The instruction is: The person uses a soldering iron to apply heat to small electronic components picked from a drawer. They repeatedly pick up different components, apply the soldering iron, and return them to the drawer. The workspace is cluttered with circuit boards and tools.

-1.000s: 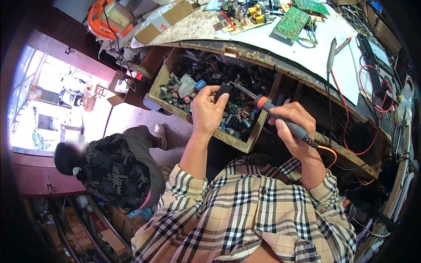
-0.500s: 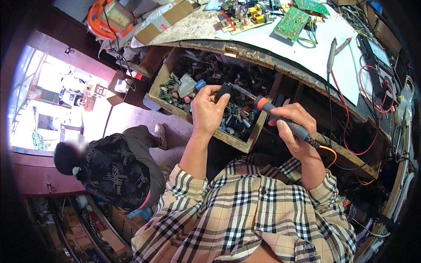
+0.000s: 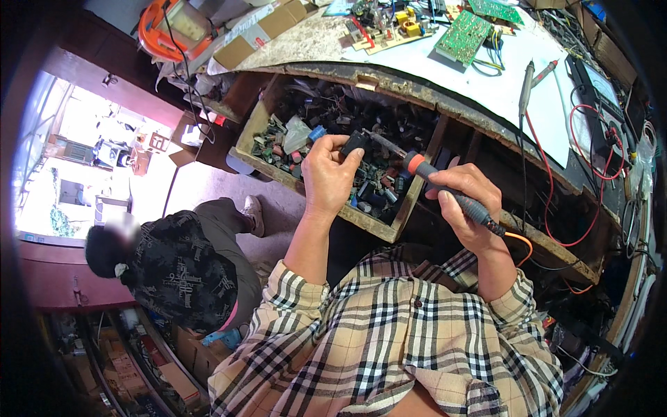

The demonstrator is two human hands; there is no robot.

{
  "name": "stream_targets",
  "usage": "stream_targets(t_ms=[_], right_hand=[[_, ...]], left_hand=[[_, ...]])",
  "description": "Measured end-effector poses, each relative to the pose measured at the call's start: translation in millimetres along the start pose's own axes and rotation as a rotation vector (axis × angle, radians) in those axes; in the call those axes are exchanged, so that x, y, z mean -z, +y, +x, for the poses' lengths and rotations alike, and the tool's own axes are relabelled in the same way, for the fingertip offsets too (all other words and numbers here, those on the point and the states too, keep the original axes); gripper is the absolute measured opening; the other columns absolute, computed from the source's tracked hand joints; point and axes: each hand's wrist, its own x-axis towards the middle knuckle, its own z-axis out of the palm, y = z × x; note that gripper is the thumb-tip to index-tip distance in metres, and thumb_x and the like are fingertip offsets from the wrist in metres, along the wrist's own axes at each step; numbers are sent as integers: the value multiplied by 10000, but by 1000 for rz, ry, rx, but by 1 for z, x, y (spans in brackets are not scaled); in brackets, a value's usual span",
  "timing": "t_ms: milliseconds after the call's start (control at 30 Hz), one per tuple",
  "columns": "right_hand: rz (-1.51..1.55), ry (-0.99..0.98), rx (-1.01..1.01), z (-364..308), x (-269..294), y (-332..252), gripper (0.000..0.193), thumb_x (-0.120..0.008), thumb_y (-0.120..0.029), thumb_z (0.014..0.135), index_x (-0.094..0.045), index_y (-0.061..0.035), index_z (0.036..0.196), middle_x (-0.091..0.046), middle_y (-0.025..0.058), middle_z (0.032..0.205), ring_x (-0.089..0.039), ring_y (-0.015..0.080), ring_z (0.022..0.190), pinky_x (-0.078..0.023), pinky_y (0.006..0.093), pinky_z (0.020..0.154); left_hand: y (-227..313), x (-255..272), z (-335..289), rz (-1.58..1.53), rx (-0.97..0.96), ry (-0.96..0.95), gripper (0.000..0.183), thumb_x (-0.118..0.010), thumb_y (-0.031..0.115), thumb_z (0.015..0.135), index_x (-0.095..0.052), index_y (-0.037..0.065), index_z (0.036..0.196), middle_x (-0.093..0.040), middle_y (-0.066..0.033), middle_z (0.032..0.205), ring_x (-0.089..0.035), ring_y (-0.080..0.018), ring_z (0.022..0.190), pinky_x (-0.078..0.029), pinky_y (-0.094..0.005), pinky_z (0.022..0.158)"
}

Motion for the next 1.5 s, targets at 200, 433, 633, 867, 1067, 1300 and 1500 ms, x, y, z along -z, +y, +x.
stream_targets(t_ms=[200, 433, 633, 867, 1067, 1300, 1500], right_hand=[[-29, 3, 11, 0, 0, 0, 238, -659, -7, 800, -729, -25, 1027, -692, 110, 865, -681, 194, 755, -534, 310, 692], [5, -8, 6, 0, 2, 1, 236, -655, -10, 804, -727, -17, 1029, -691, 114, 879, -688, 190, 752, -537, 307, 690], [62, 18, -12, -1, 2, 0, 226, -650, -20, 821, -724, -8, 1034, -695, 117, 891, -699, 184, 754, -538, 306, 699], [61, 18, -10, -1, 1, 1, 230, -651, -19, 821, -722, -9, 1040, -695, 122, 901, -699, 183, 755, -541, 309, 703], [15, -2, -15, 0, 2, 0, 230, -648, -14, 802, -727, -18, 1017, -690, 116, 887, -690, 185, 760, -541, 309, 701], [0, -8, 8, 0, 3, -1, 247, -643, -23, 773, -732, -26, 1004, -687, 106, 876, -683, 189, 759, -543, 317, 711], [5, 5, 15, -1, 2, 0, 254, -650, -23, 763, -735, -29, 1001, -684, 101, 867, -674, 191, 757, -543, 321, 708]], left_hand=[[6, 0, -1, 12, 7, -11, 198, -735, -1, 846, -638, -34, 1016, -683, -35, 829, -605, -51, 673, -481, -205, 605], [9, 1, -1, 45, 25, -38, 210, -722, -31, 865, -612, -41, 1044, -689, -39, 905, -616, -44, 748, -496, -188, 659], [9, 1, -1, 65, 35, -23, 213, -726, -27, 865, -610, -44, 1043, -689, -36, 881, -616, -45, 734, -497, -190, 655], [6, 2, 0, 80, 27, -42, 218, -728, -28, 861, -610, -45, 1043, -695, -42, 881, -616, -42, 728, -495, -186, 645], [3, 0, 0, -18, 2, 11, 207, -753, 26, 829, -643, -32, 995, -677, -36, 763, -600, -58, 626, -470, -216, 572], [7, 2, 0, 37, 43, -7, 205, -726, -28, 855, -618, -54, 1027, -704, -60, 901, -642, -58, 751, -517, -200, 666], [9, 2, 0, 89, 29, -17, 211, -727, -30, 852, -622, -53, 1034, -697, -51, 876, -626, -49, 725, -501, -195, 642]])
